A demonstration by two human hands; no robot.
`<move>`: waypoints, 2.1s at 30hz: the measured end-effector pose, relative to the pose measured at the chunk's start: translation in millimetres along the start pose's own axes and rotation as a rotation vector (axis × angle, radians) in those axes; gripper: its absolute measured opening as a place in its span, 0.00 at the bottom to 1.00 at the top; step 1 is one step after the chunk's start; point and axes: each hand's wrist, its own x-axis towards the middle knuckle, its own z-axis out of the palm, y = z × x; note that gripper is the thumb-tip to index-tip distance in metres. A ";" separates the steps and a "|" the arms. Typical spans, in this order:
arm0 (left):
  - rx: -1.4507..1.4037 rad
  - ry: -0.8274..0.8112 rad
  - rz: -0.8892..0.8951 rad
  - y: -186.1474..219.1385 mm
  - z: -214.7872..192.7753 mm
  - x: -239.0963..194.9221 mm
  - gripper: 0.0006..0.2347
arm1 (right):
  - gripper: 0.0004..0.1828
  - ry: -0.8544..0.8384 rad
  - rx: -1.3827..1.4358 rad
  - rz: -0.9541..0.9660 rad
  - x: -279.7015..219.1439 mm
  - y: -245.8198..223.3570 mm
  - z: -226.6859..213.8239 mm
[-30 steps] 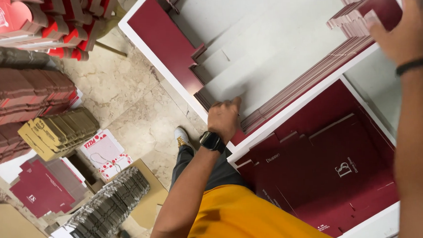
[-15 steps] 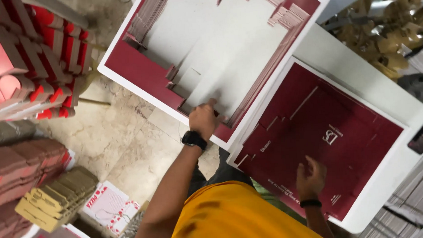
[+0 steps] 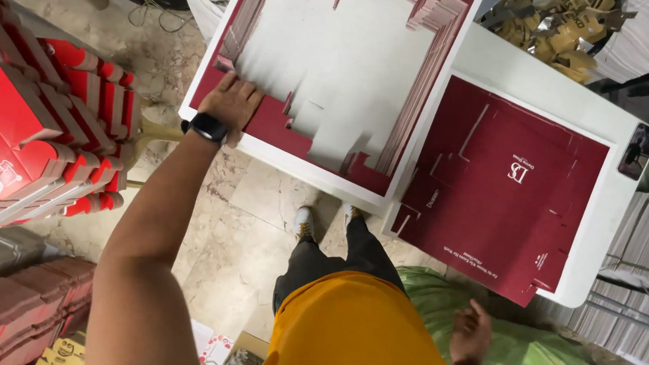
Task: Manually separating die-cut cardboard shapes from waste material and stacking them.
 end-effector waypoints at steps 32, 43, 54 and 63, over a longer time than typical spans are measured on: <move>-0.277 0.678 0.106 81.1 -41.9 -92.0 0.67 | 0.23 0.142 -0.653 -0.036 -63.2 22.3 -16.9; -1.161 0.138 -0.037 433.8 -54.7 -43.2 0.30 | 0.22 0.273 -0.666 -0.303 139.4 17.4 -53.1; -1.182 0.232 -0.688 505.6 -39.2 17.6 0.22 | 0.37 -0.025 -0.270 0.443 168.1 -126.0 -63.7; -1.582 -0.118 -0.783 470.1 -134.3 39.7 0.32 | 0.49 -0.369 -0.005 0.573 184.5 -211.6 -89.8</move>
